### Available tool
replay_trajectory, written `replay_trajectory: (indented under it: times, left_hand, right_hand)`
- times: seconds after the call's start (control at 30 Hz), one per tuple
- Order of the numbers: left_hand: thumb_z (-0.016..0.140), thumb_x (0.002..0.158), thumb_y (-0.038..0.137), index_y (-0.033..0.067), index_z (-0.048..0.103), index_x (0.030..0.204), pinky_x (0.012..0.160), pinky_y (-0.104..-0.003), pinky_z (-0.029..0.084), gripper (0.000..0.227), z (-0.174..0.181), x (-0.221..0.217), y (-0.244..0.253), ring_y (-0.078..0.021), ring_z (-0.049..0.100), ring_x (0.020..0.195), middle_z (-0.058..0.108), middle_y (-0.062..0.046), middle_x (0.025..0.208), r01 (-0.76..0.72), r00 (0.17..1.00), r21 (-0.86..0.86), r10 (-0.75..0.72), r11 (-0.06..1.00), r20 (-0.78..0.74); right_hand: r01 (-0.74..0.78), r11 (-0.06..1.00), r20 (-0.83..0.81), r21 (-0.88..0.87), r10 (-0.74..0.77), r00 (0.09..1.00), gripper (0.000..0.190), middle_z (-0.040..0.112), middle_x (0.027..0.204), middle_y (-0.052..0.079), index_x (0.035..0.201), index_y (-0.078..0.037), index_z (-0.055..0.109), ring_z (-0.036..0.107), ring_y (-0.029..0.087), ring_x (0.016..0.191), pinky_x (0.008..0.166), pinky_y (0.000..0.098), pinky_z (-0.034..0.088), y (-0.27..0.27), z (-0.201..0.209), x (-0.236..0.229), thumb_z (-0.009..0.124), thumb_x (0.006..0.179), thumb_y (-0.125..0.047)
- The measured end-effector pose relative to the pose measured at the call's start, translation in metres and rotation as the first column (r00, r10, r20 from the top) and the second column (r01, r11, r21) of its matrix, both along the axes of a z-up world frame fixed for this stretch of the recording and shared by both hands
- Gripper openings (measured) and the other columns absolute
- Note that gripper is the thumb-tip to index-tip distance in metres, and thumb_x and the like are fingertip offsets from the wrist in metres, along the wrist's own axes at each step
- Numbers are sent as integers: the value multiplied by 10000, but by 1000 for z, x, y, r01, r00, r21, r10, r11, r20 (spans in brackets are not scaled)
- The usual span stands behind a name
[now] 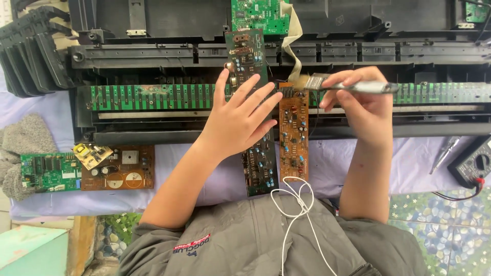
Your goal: The person cleans two circuit boards using a brush. They hold one board in their left hand and brush it with their right hand, then switch to the second board and repeat the cleaning process.
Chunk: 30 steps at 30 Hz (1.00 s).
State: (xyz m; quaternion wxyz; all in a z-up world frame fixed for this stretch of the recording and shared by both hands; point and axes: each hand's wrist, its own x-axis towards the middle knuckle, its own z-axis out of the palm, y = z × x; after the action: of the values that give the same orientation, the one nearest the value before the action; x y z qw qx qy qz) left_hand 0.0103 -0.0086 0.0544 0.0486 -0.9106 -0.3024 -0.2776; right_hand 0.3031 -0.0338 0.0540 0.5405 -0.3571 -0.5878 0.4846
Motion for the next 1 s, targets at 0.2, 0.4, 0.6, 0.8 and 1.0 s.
replay_trajectory:
  times: [0.2,0.4,0.6,0.8,1.0]
  left_hand:
    - [667,1080,282,156,609,1481,1211,-597,208,424,-7,-4,17,-272,514,1421,611,-54,1503,9,985,-47,-17,999,-172]
    - [672,1090,292,175,627,1481,1182,-645,228,411,-5,3,15,-276,524,1401,626,-32,1487,-39,974,19,42,999,-221]
    - [755,1044,359,121,718,1334,1119,-732,230,377,4,18,20,-317,509,1363,716,-39,1310,-98,993,2,98,995,-63]
    - [746,984,279,201,752,1184,1129,-742,167,215,-13,29,34,-309,456,1406,678,3,1290,0,999,-120,-5,993,-41]
    - [748,976,205,123,716,1113,1158,-733,152,163,-14,27,33,-308,471,1418,697,2,1263,6,1000,-115,-7,993,-4]
  right_hand:
    - [282,959,25,26,-282,959,55,644,1055,233,1155,-102,445,637,302,669,637,318,560,1,-18,-5,474,1161,-55]
    - [338,940,-92,-51,-341,935,162,643,1064,180,1160,-127,451,609,247,644,632,288,551,4,-26,-1,508,1161,-279]
    - [369,929,-140,-17,-368,919,220,653,1044,197,1172,-138,455,617,252,664,628,291,547,4,-35,9,526,1149,-346]
    - [264,963,-72,47,-260,963,62,641,978,251,1096,-109,435,614,305,778,661,335,559,0,-26,-11,400,1145,-121]
    - [245,938,29,245,-260,965,66,629,849,251,1058,-77,450,423,176,457,446,251,372,-12,-27,-15,471,1111,-109]
